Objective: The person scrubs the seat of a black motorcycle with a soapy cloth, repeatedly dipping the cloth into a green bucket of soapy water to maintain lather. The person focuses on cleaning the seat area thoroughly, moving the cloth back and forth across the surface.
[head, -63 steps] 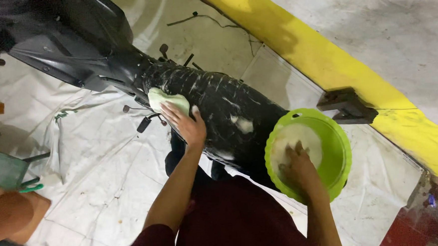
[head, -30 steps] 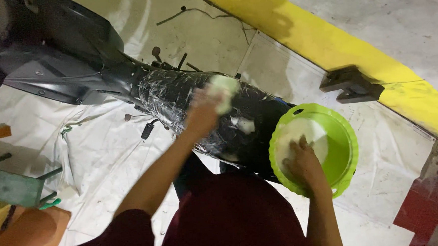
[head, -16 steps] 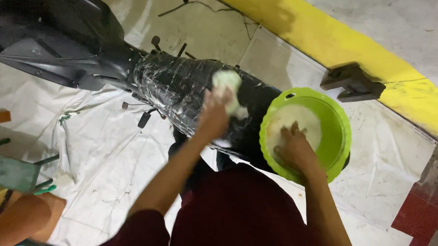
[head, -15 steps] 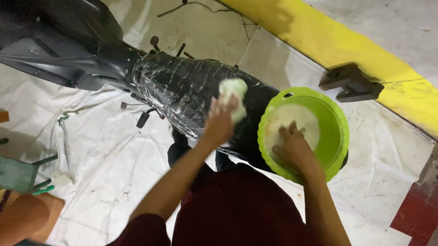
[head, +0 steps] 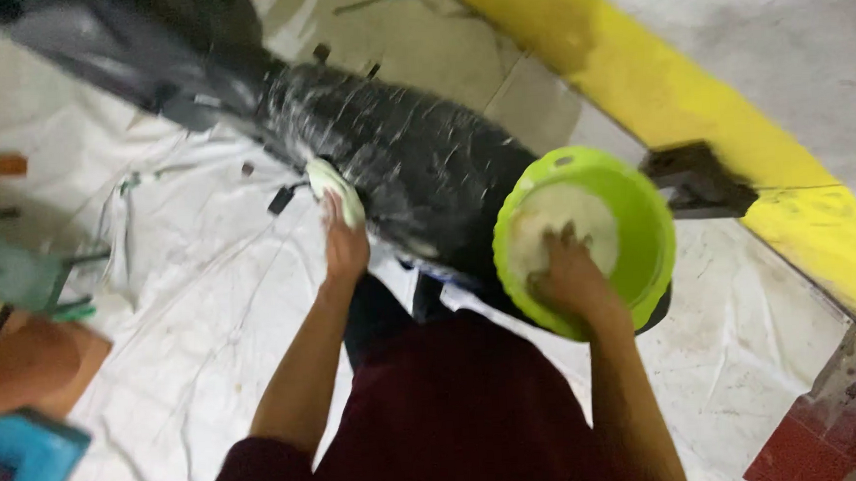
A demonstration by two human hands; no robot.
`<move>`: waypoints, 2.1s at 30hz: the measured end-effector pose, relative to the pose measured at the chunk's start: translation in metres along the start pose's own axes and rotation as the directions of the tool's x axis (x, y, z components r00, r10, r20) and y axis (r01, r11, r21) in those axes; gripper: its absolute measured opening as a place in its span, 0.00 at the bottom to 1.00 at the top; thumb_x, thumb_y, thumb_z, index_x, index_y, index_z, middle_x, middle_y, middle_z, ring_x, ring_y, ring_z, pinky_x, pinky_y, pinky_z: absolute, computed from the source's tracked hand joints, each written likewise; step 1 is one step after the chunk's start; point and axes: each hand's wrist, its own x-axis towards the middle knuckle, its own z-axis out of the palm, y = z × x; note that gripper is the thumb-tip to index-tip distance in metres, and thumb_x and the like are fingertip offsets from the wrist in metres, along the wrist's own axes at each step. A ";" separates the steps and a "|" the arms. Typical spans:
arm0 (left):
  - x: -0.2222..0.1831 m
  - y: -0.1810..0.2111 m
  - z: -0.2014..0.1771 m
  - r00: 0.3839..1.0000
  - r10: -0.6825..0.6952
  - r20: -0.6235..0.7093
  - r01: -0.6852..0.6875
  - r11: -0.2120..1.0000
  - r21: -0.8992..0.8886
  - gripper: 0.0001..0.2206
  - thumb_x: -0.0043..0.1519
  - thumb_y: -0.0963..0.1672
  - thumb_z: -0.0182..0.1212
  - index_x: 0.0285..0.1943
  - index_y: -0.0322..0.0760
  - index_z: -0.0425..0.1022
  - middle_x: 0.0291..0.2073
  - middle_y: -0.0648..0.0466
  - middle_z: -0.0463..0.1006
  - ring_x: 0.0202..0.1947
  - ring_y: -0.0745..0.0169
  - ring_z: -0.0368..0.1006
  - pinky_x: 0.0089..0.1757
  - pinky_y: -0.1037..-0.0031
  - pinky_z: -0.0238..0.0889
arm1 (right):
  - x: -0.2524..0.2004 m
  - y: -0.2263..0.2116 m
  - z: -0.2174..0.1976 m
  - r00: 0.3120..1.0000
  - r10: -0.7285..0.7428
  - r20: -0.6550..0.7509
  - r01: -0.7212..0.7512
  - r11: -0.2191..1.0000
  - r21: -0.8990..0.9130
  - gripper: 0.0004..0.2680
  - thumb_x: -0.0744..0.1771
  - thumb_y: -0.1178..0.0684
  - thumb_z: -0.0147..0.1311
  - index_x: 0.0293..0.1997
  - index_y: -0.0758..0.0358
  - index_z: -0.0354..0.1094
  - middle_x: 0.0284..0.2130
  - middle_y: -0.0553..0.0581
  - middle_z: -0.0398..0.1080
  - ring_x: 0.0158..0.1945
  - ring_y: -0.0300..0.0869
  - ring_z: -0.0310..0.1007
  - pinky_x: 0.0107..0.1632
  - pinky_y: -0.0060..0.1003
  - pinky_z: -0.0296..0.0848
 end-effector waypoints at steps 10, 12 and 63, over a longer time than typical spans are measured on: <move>-0.084 0.133 0.035 0.817 -0.553 0.165 0.402 0.340 -0.850 0.25 0.74 0.49 0.46 0.74 0.26 0.62 0.62 0.34 0.77 0.65 0.42 0.72 0.62 0.64 0.63 | 0.006 0.018 0.025 0.983 -0.174 -0.056 0.168 0.980 -0.104 0.29 0.64 0.46 0.56 0.68 0.77 0.52 0.63 0.86 0.58 0.72 0.76 0.48 0.68 0.68 0.50; -0.107 0.176 -0.012 0.882 -0.394 0.259 0.363 0.216 -0.906 0.26 0.77 0.48 0.41 0.76 0.19 0.54 0.70 0.30 0.64 0.70 0.39 0.62 0.63 0.63 0.56 | 0.002 0.013 0.021 0.992 -0.111 -0.058 0.108 0.993 -0.056 0.30 0.62 0.46 0.57 0.69 0.73 0.53 0.62 0.93 0.52 0.69 0.78 0.48 0.69 0.67 0.49; 0.011 0.131 -0.067 0.706 -0.533 0.466 0.613 0.129 -0.780 0.31 0.62 0.55 0.56 0.64 0.25 0.68 0.53 0.24 0.80 0.50 0.29 0.78 0.52 0.43 0.72 | 0.003 0.030 0.032 0.996 -0.070 -0.052 0.070 0.997 -0.014 0.32 0.63 0.42 0.56 0.73 0.66 0.50 0.68 0.88 0.43 0.71 0.75 0.47 0.72 0.60 0.44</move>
